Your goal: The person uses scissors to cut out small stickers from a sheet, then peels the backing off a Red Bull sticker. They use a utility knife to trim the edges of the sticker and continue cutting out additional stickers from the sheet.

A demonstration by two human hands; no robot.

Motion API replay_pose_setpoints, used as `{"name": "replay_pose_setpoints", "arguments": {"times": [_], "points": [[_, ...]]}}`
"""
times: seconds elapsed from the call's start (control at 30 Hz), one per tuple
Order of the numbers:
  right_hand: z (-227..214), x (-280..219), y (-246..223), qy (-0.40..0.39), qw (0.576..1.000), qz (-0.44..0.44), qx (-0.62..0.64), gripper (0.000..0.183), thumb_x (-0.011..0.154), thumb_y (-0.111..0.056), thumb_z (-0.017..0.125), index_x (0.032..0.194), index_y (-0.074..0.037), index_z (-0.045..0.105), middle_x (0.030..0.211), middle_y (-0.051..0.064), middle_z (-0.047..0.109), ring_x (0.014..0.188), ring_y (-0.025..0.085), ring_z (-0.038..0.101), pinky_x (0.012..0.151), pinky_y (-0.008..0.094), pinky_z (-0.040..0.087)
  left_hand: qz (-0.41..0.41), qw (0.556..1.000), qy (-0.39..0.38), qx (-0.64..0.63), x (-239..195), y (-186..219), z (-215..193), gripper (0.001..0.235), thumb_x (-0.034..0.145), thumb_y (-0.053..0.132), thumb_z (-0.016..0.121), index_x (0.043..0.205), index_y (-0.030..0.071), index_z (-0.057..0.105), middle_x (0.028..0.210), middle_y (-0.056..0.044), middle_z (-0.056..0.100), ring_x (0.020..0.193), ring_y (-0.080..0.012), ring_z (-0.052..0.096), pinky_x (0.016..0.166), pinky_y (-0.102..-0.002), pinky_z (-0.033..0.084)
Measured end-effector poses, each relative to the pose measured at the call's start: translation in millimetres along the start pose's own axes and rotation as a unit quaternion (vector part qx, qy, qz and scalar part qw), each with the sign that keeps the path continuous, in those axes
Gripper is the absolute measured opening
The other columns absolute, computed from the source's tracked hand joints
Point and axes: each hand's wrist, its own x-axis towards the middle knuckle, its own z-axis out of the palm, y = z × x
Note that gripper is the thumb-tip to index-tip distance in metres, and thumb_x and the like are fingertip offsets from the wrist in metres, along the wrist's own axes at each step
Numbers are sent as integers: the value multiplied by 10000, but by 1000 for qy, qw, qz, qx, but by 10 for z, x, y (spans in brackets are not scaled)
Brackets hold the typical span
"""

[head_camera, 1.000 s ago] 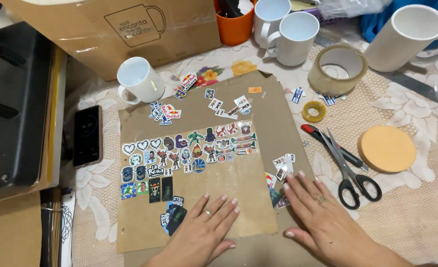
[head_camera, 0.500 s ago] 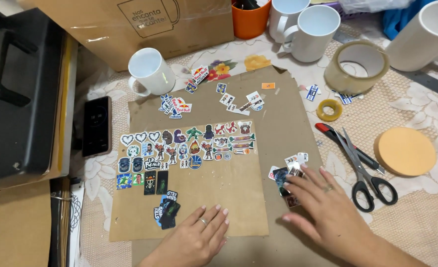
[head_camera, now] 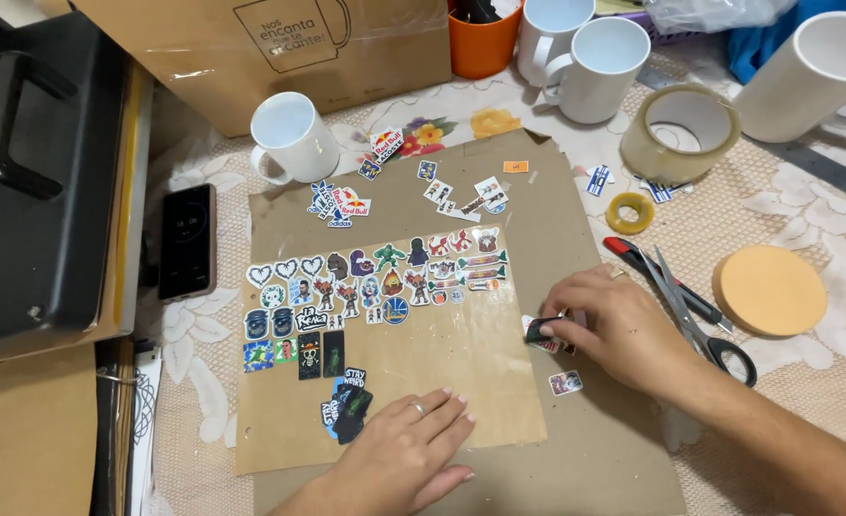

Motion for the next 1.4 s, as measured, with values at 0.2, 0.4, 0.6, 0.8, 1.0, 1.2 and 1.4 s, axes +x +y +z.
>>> {"name": "replay_pose_setpoints", "arguments": {"times": [0.2,0.4,0.6,0.8,1.0,1.2,1.4], "points": [[-247,115,-544,-31,978,165,127,91,737,-263,867,758,-175,881,615,-58,774,512,90,449,519,251,347,-342,815,141,-446,770,86,-471,650,764,378,789,1317,76,629,1191,-92,749,967,-140,687,845,-274,574],[-325,109,-704,-16,928,165,333,284,854,-165,712,978,13,895,737,90,840,648,131,653,616,273,549,-348,625,191,-672,991,103,-523,216,841,73,771,991,-82,747,772,-196,743,659,-248,748,617,-253,631],[-346,-57,-759,133,948,147,249,250,838,-81,711,1063,-36,810,921,99,837,822,142,773,753,251,599,-391,594,203,-673,952,224,-727,203,812,53,779,966,-77,758,778,-196,757,644,-228,736,596,-270,620],[-197,-125,-1003,139,980,-87,108,262,836,-142,703,1079,-66,762,1060,101,800,899,173,794,806,263,608,-367,567,225,-703,863,226,-658,325,807,12,779,1098,-103,691,810,-228,753,641,-265,736,586,-298,637],[-313,-152,-611,154,987,15,40,344,825,-151,747,1164,-99,735,985,17,790,624,91,700,734,240,567,-438,812,57,-381,199,-102,-675,394,806,108,779,1197,153,762,632,54,620,542,-49,622,549,-213,476],[-123,-262,55,-38,980,-51,-188,349,863,-448,677,1150,-249,685,1180,-28,664,1202,254,563,844,426,552,-366,910,20,191,-156,-181,-197,495,902,514,659,1275,199,575,639,-17,628,558,-242,622,468,-422,487],[17,-600,18,-39,974,-196,-103,250,958,-371,613,1032,-157,719,1027,1,694,1049,271,615,837,391,519,-11,995,55,86,728,24,-442,137,996,161,585,956,34,612,909,-107,612,900,-307,554,804,-431,443]]}}
